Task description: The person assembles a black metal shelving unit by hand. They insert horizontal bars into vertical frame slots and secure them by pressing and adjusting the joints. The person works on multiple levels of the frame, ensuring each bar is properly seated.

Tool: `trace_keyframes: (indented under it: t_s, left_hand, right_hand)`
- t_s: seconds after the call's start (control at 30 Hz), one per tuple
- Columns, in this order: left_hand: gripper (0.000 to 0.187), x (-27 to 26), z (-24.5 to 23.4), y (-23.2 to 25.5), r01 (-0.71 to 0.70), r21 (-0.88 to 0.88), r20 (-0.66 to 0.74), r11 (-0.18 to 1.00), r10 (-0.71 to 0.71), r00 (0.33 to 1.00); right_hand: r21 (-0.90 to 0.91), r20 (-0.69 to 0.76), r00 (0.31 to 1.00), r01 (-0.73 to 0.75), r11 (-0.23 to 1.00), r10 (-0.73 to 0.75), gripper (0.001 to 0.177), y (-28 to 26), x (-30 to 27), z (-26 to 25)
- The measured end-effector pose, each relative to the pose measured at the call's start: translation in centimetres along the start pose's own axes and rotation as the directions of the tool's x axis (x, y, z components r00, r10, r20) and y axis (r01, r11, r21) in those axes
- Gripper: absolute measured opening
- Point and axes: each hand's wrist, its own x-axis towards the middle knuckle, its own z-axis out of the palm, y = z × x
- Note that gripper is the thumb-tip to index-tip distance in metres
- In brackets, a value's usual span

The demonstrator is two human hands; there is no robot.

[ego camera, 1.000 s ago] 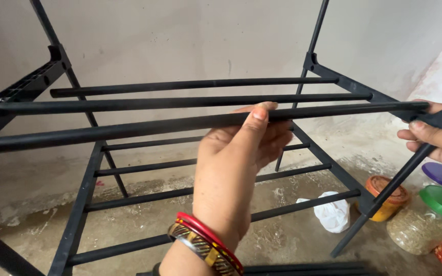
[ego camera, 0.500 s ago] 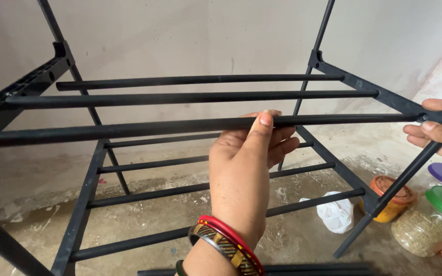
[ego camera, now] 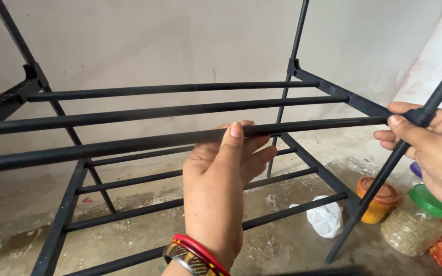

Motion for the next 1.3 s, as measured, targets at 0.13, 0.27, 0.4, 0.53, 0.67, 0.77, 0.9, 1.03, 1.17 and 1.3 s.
trace_keyframes:
  t_s: [0.13, 0.27, 0.4, 0.53, 0.67, 0.77, 0.9, 1.03, 1.17, 1.3]
  left_hand:
    - [0.034, -0.3, 0.5, 0.1, 0.008, 0.007, -0.002, 1.000, -0.008, 1.000]
    - [0.030, -0.7, 0.5, 0.9, 0.028, -0.029, 0.020, 0.999, -0.027, 0.999]
    - [0.032, 0.1, -0.8, 2.7, 0.063, 0.035, 0.111, 0.997, -0.066, 0.992]
    - [0.039, 0.7, -0.9, 3.2, 0.174, 0.053, 0.168, 0.983, -0.181, 0.969]
    - [0.045, 0.9, -1.0, 3.2, 0.210, 0.110, 0.239, 0.972, -0.231, 0.943]
    - [0.045, 1.2, -1.1, 2.7, 0.265, 0.054, 0.267, 0.963, -0.270, 0.925]
    - [0.040, 1.8, -1.0, 2.2, 0.166, -0.038, 0.296, 0.985, -0.148, 0.944]
    - [0.037, 2.2, -0.2, 1.1, 0.144, -0.080, 0.285, 0.986, -0.116, 0.952]
    - [0.034, 2.7, -0.1, -1.0, 0.051, -0.195, 0.378, 0.979, 0.027, 0.925]
    - [0.038, 2.4, -0.7, -1.6, -0.097, -0.074, 0.420, 0.992, 0.120, 0.900]
  right_hand:
    - [-0.009, -0.049, 0.999, 0.006, 1.000, -0.007, 0.029, 1.1, 0.6, -0.2]
    - [-0.016, 0.044, 0.999, 0.018, 1.000, -0.017, 0.037, 3.2, 2.7, -1.7]
    - [-0.151, 0.047, 0.998, 0.052, 0.987, -0.045, 0.045, 6.5, 4.5, -2.2]
    - [-0.170, 0.049, 0.995, 0.091, 0.981, -0.084, 0.047, 9.7, 5.7, -2.7]
    - [-0.307, 0.053, 0.992, 0.126, 0.943, -0.116, 0.049, 11.2, 6.9, -2.3]
    - [-0.267, 0.073, 0.984, 0.179, 0.947, -0.166, 0.050, 10.9, 6.5, -2.4]
    - [-0.211, 0.048, 0.983, 0.185, 0.960, -0.179, 0.043, 8.0, 4.3, -0.8]
    - [-0.018, -0.011, 0.990, 0.143, 0.990, -0.143, 0.034, 3.5, 1.1, 0.7]
    - [0.140, -0.071, 0.996, 0.069, 0.988, -0.060, 0.024, 0.6, -0.5, 0.7]
    - [0.140, -0.049, 0.997, -0.047, 0.989, 0.055, 0.023, -1.6, -0.7, 1.0]
